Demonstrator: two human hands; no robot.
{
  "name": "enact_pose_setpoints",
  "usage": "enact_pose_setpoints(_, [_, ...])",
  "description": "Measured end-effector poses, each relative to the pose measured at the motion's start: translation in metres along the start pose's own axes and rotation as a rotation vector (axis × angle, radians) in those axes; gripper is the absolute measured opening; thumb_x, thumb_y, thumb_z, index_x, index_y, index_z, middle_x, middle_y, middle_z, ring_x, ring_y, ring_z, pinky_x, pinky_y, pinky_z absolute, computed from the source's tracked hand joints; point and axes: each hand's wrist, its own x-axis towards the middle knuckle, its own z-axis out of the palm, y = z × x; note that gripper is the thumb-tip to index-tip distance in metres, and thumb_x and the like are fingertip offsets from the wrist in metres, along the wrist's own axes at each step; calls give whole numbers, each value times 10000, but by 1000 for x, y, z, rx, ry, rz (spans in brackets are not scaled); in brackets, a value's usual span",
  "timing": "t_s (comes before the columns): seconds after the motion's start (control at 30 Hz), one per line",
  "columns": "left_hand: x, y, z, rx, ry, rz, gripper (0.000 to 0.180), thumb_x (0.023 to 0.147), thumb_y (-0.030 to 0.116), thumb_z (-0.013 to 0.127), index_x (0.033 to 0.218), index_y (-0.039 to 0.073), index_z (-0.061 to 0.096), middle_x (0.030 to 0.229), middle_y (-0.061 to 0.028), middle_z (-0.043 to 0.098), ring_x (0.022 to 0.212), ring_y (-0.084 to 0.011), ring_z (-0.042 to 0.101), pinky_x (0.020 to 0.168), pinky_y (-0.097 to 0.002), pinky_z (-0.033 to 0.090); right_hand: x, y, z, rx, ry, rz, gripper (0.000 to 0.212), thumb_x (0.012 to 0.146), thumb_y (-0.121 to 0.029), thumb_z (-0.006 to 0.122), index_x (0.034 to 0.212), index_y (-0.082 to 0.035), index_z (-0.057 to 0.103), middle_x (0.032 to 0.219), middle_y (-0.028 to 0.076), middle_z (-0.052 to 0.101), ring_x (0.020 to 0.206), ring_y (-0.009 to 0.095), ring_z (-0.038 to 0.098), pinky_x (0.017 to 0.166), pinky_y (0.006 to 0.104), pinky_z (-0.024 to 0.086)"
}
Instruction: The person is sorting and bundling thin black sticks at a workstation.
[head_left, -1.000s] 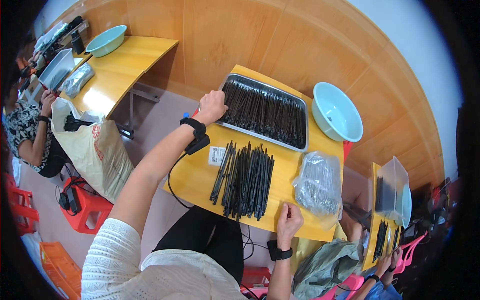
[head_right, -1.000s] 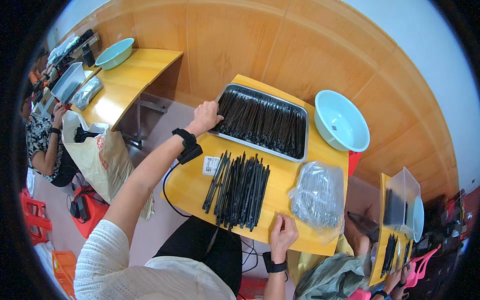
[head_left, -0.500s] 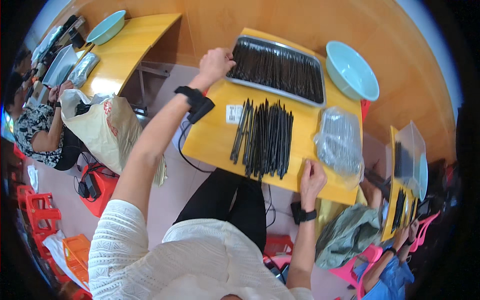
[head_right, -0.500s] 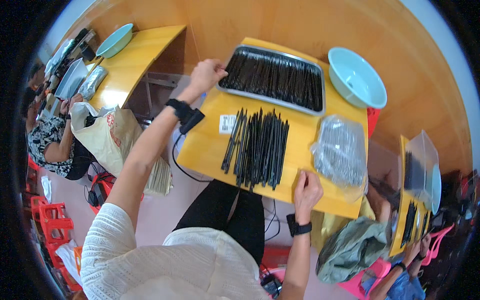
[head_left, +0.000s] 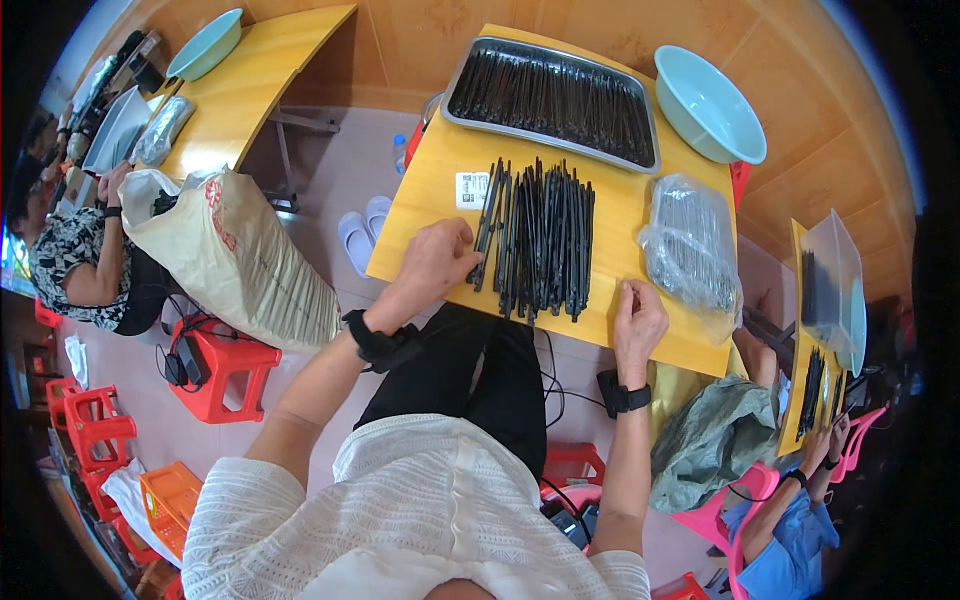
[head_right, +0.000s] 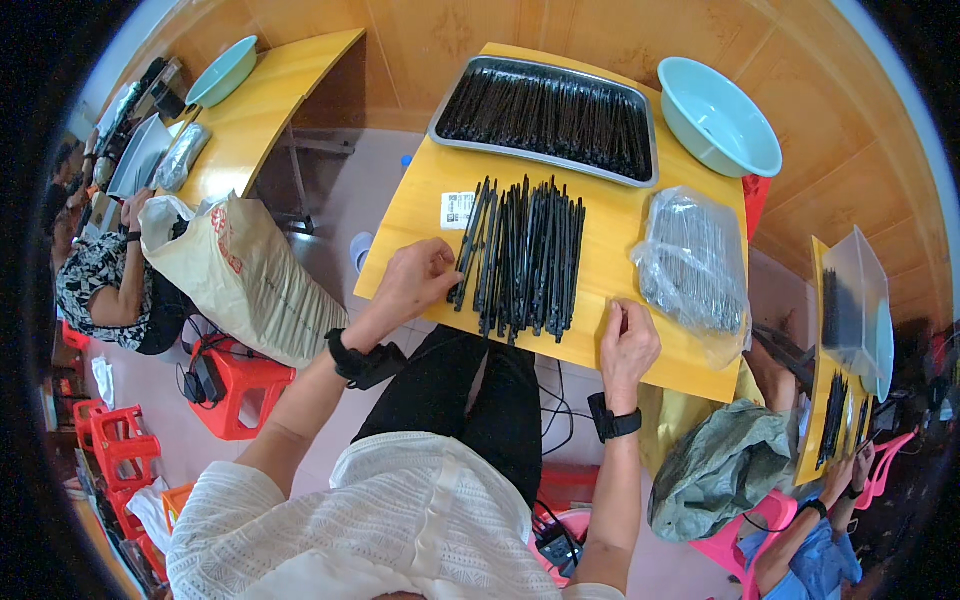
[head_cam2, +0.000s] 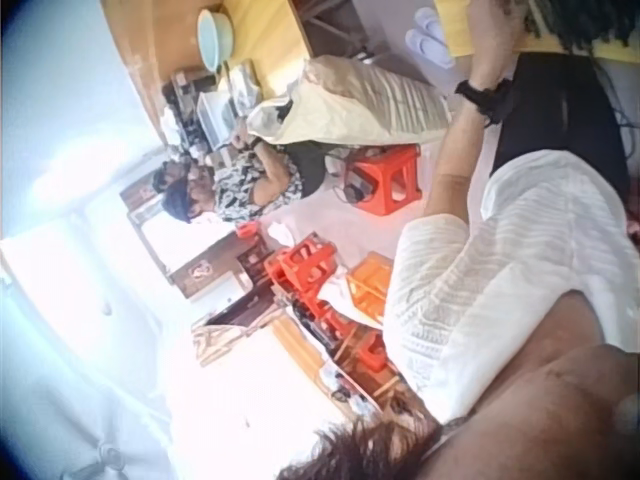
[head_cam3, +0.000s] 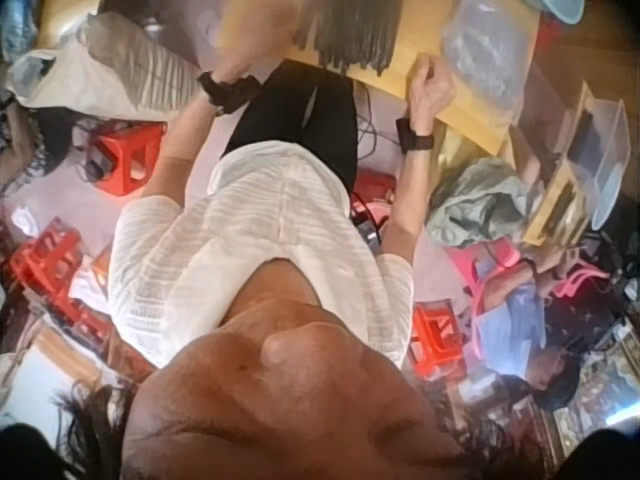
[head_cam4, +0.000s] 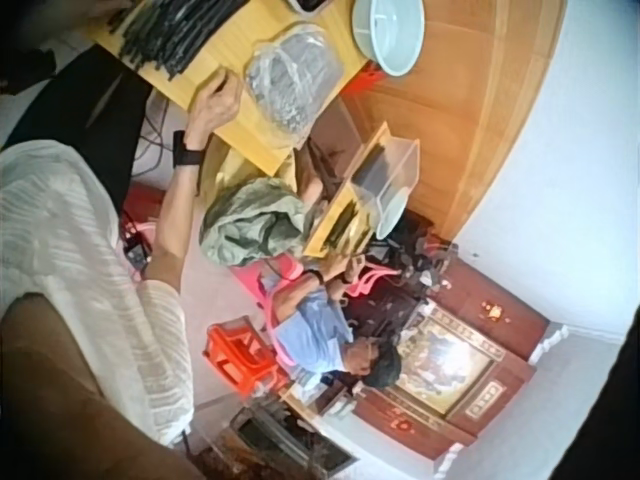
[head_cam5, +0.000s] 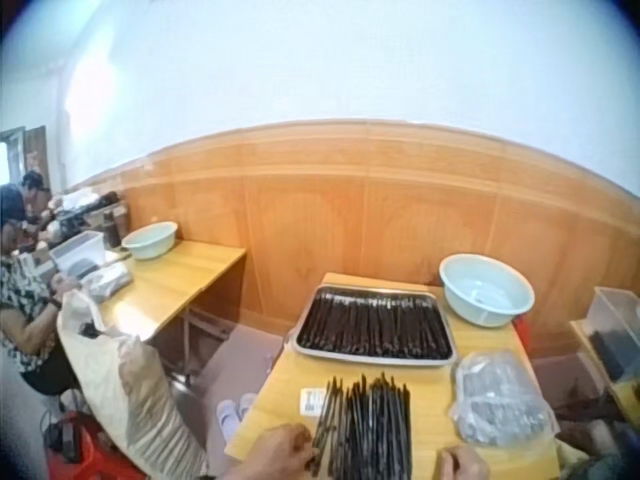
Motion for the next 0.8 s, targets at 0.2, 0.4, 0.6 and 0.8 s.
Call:
enact_pose_setpoints(0.2, [-1,7,19,203,130,15,186,671,83,623,804,-19,544,685,-140,570,676,-317,579,622,-387,453,0,1,-2,0,4,-16,92,801,-91,572,774,-5,591,681,127,560,560,268,537,535,355,418])
enact_pose_setpoints(0.4, [-7,3,18,108,174,-93,235,663,96,612,862,-9,545,700,-140,607,696,-323,593,625,-404,451,1,0,-2,1,3,-13,90,800,-91,572,783,-5,593,686,124,560,561,261,536,535,350,417])
enact_pose_setpoints(0.6, [-10,11,19,206,138,-105,288,658,101,620,921,3,558,657,-129,610,685,-316,599,622,-403,449,0,1,-2,-22,20,-43,92,799,-93,574,792,-4,597,682,123,558,559,259,534,533,346,417])
enact_pose_setpoints(0.8, [-9,13,20,160,159,-123,285,639,77,628,904,-9,569,679,-141,609,674,-320,594,627,-402,450,0,1,-1,-19,1,-5,99,800,-100,574,793,-4,598,676,124,556,561,261,536,534,348,416])
